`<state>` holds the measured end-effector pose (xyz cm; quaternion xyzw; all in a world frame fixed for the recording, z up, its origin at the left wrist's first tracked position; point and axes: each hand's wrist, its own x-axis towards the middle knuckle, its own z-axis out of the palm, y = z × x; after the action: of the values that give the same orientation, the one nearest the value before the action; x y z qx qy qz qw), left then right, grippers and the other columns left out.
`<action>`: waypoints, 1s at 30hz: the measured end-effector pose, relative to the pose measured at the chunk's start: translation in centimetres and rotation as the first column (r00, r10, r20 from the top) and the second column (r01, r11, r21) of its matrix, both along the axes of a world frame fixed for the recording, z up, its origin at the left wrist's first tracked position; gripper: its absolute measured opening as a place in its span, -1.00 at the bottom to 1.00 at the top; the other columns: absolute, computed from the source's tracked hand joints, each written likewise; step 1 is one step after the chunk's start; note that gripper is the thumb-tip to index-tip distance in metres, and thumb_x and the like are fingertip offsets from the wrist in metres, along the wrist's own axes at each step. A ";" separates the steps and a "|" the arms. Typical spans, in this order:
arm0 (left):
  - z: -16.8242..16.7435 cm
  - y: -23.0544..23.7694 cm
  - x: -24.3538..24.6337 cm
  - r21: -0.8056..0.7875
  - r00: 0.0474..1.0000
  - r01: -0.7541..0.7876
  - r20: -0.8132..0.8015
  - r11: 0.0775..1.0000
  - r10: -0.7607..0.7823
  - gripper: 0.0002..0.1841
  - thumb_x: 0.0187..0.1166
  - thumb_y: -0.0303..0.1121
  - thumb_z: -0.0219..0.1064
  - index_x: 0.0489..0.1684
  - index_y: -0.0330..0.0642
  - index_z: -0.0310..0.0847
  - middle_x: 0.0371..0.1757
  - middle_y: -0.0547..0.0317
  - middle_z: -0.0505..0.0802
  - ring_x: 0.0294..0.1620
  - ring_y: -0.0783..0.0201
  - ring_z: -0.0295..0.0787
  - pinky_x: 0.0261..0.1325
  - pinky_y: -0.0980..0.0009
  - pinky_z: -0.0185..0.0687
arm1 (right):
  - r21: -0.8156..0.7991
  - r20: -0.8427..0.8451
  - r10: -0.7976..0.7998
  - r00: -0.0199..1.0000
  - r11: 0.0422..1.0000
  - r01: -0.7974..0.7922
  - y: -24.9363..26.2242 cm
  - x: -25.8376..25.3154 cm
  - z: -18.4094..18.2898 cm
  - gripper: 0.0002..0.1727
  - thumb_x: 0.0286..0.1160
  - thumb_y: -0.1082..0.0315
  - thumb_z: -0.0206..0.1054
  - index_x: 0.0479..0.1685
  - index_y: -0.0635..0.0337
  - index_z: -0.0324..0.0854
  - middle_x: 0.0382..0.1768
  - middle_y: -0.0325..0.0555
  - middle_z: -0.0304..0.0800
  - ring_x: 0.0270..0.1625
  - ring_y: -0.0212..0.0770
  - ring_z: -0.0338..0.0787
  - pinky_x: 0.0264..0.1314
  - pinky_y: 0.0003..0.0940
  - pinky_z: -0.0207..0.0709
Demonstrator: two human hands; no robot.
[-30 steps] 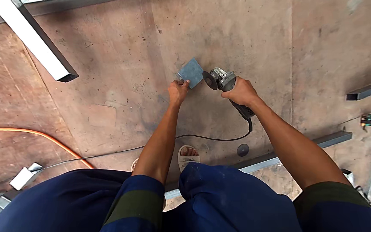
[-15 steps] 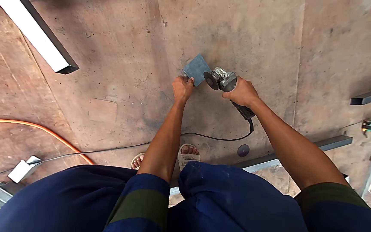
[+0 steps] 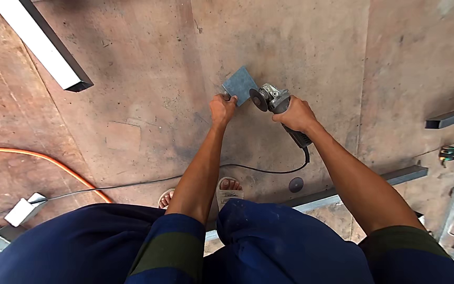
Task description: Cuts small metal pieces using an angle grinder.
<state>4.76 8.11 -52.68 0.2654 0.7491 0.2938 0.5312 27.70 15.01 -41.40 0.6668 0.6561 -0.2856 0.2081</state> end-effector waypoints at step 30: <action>0.3 0.6 0.1 0.001 0.996 0.044 -0.083 0.999 -0.044 -0.66 0.54 -0.07 0.46 -0.18 -0.23 0.80 -0.23 0.04 0.93 -0.14 0.11 0.93 0.08 -0.02 0.82 | 0.008 0.036 0.024 0.999 1.000 -0.025 0.9 -0.8 -0.3 -0.16 -0.06 -0.15 0.68 0.25 0.16 0.57 -0.14 0.20 0.79 -0.06 0.27 0.82 -0.13 0.40 0.60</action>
<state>4.88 8.76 -52.35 0.2945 0.7639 0.2721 0.5057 26.90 15.90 -41.71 0.6646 0.6616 -0.2682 0.2207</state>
